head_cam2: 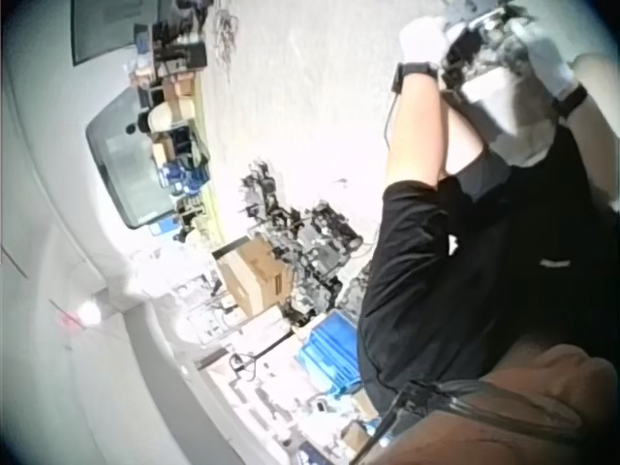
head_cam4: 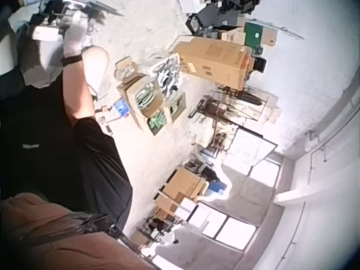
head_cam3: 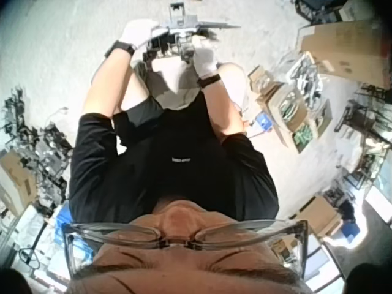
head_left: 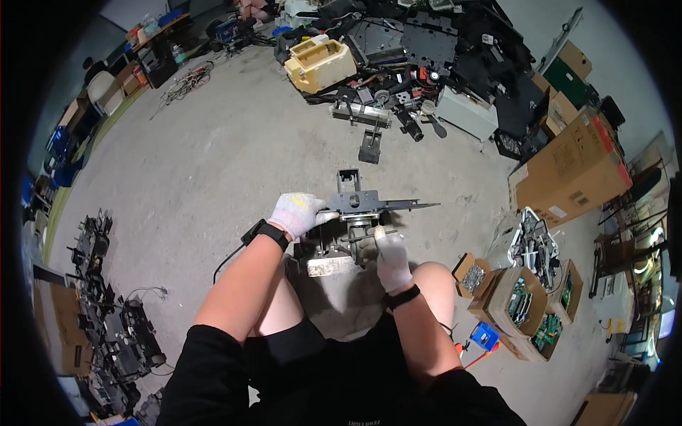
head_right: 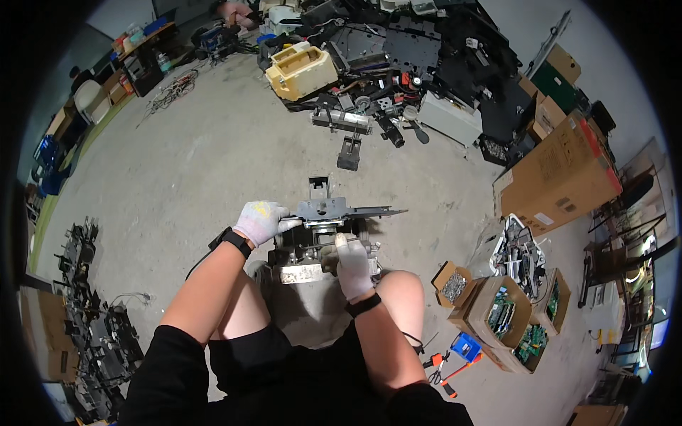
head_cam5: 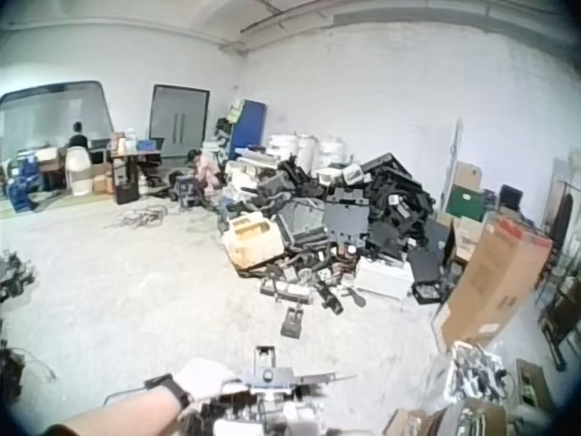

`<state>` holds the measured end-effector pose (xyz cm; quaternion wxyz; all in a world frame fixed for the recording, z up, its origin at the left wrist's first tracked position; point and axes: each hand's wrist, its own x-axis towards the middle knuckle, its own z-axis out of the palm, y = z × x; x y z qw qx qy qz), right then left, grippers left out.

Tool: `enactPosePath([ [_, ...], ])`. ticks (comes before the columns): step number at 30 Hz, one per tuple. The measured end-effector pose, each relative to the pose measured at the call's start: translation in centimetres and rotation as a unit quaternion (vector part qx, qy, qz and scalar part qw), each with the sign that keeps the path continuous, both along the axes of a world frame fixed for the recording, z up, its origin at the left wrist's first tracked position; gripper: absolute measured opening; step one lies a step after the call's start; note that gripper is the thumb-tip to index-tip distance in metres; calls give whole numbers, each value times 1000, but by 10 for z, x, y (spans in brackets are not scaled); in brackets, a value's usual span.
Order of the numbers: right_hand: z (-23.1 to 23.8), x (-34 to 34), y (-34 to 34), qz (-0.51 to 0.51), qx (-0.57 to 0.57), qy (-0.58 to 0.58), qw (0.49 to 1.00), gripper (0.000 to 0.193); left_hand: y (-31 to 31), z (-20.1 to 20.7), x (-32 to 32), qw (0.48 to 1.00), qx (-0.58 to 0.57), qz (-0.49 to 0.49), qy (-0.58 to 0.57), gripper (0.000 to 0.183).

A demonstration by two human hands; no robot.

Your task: Disassembling a large electromechanical assembly from a printer or photocopier using tools.

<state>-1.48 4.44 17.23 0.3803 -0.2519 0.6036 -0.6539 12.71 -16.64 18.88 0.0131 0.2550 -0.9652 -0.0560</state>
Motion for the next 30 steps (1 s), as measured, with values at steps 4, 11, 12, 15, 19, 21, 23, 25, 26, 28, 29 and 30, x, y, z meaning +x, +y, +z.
enactPosePath([
  [4, -61, -18, -9, 0, 10, -226, 974, 32, -5, -6, -1, 999, -11, -18, 40, 52],
  [11, -65, -27, -23, -46, 24, -290, 956, 30, -2, -4, -1, 999, -4, -14, 35, 51],
  [12, -61, -25, -24, -41, 36, -287, 956, 30, -3, -4, 0, 999, -4, -12, 33, 51],
  [15, -50, -22, -26, -35, 62, -272, 960, 30, -4, -3, 2, 999, -6, -16, 33, 51],
  [19, -53, -22, -27, -43, 65, -260, 962, 30, -3, 1, -1, 1000, 1, -17, 23, 50],
  [21, -54, -22, -26, -39, 59, -267, 961, 29, -2, 1, -1, 1000, 3, -17, 23, 50],
  [23, -55, -23, -26, -34, 52, -274, 960, 29, -2, -1, 0, 1000, -2, -17, 22, 49],
  [25, -56, -23, -27, -31, 54, -290, 955, 28, -3, -2, 2, 1000, -4, -17, 23, 49],
  [26, -58, -24, -26, -32, 54, -290, 955, 28, -3, -2, 1, 999, -6, -18, 27, 48],
  [28, -61, -26, -26, -23, 34, -305, 951, 27, -3, -1, 0, 999, -6, -20, 27, 48],
  [29, -63, -27, -26, -23, 34, -306, 951, 27, -3, -1, 0, 999, -6, -21, 27, 48],
  [30, -65, -28, -26, -18, 33, -308, 951, 26, -3, -1, 0, 999, -7, -21, 27, 48],
])
